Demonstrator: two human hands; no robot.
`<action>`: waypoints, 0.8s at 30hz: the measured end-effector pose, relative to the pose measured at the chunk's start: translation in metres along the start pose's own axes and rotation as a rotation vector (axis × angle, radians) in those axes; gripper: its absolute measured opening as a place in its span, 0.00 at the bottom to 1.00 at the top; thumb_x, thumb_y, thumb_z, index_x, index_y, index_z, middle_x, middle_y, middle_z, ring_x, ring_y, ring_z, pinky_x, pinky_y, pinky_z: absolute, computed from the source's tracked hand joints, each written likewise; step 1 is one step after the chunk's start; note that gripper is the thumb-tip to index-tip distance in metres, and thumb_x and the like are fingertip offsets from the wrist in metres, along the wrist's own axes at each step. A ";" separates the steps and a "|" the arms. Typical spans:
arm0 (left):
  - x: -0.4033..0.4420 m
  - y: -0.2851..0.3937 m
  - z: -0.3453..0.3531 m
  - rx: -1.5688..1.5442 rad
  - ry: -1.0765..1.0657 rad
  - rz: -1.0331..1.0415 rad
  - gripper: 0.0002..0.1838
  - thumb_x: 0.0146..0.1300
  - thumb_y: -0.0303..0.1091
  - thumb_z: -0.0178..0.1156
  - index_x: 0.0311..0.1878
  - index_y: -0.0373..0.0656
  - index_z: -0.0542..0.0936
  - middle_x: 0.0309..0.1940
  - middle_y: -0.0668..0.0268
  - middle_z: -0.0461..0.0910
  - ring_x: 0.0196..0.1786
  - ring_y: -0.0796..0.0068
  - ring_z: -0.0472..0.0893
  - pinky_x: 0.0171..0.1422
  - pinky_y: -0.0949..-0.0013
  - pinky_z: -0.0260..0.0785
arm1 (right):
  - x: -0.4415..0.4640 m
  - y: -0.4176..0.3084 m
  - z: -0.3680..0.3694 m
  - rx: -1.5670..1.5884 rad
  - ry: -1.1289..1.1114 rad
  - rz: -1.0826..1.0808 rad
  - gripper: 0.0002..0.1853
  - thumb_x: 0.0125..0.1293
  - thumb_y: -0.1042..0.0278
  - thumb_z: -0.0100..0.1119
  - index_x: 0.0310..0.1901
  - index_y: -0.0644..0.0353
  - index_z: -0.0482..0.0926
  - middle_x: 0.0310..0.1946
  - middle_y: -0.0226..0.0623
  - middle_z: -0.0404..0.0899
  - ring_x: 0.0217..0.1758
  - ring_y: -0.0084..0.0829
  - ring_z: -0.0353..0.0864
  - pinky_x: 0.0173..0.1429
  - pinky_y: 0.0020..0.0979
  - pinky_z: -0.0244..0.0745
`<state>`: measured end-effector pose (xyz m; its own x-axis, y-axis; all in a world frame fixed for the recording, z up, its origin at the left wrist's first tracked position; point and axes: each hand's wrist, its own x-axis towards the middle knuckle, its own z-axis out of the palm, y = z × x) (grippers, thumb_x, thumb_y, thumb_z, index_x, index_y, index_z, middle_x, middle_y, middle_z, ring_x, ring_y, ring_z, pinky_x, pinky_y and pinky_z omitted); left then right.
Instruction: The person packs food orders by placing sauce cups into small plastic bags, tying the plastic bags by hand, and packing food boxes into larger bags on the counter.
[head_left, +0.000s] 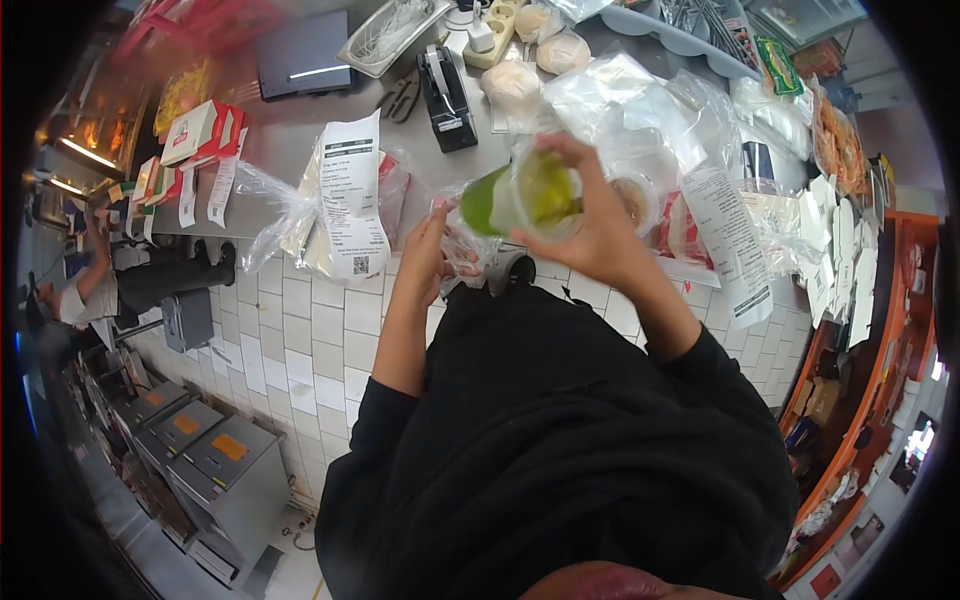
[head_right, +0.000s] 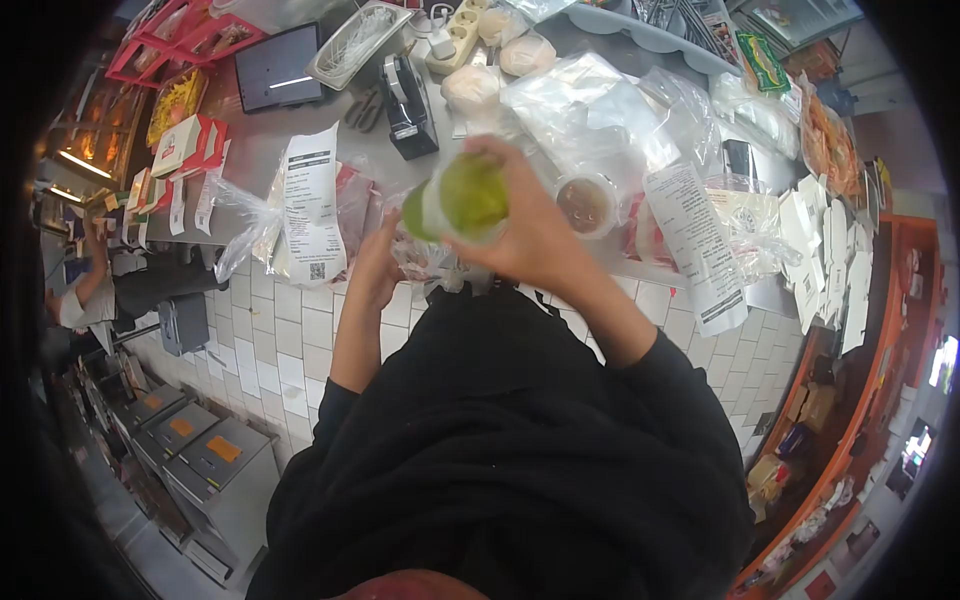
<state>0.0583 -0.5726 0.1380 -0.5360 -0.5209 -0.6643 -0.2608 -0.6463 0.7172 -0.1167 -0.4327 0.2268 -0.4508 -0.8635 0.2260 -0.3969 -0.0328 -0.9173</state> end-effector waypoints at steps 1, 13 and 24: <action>-0.003 0.004 0.003 -0.009 -0.050 -0.013 0.30 0.71 0.57 0.49 0.61 0.40 0.72 0.38 0.61 0.76 0.30 0.71 0.81 0.26 0.67 0.78 | -0.005 -0.001 0.007 0.001 -0.002 0.002 0.42 0.42 0.73 0.73 0.63 0.56 0.64 0.57 0.43 0.70 0.63 0.45 0.68 0.63 0.38 0.70; 0.025 -0.036 -0.030 -0.074 -0.144 0.177 0.25 0.75 0.48 0.46 0.67 0.43 0.67 0.54 0.61 0.75 0.46 0.73 0.83 0.38 0.70 0.81 | 0.006 0.071 0.063 -0.354 -0.429 -0.323 0.45 0.43 0.75 0.72 0.67 0.51 0.62 0.69 0.38 0.64 0.72 0.45 0.61 0.73 0.40 0.62; 0.020 -0.005 -0.053 0.655 0.086 0.561 0.20 0.74 0.43 0.50 0.50 0.33 0.77 0.50 0.55 0.77 0.49 0.69 0.79 0.52 0.70 0.72 | -0.043 0.126 0.093 0.274 -0.157 0.740 0.10 0.68 0.74 0.57 0.49 0.66 0.74 0.41 0.38 0.81 0.40 0.27 0.84 0.40 0.29 0.82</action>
<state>0.0918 -0.6093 0.1099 -0.6686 -0.7239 -0.1702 -0.3998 0.1568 0.9031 -0.0733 -0.4465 0.0713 -0.3940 -0.7699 -0.5020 0.1806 0.4707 -0.8636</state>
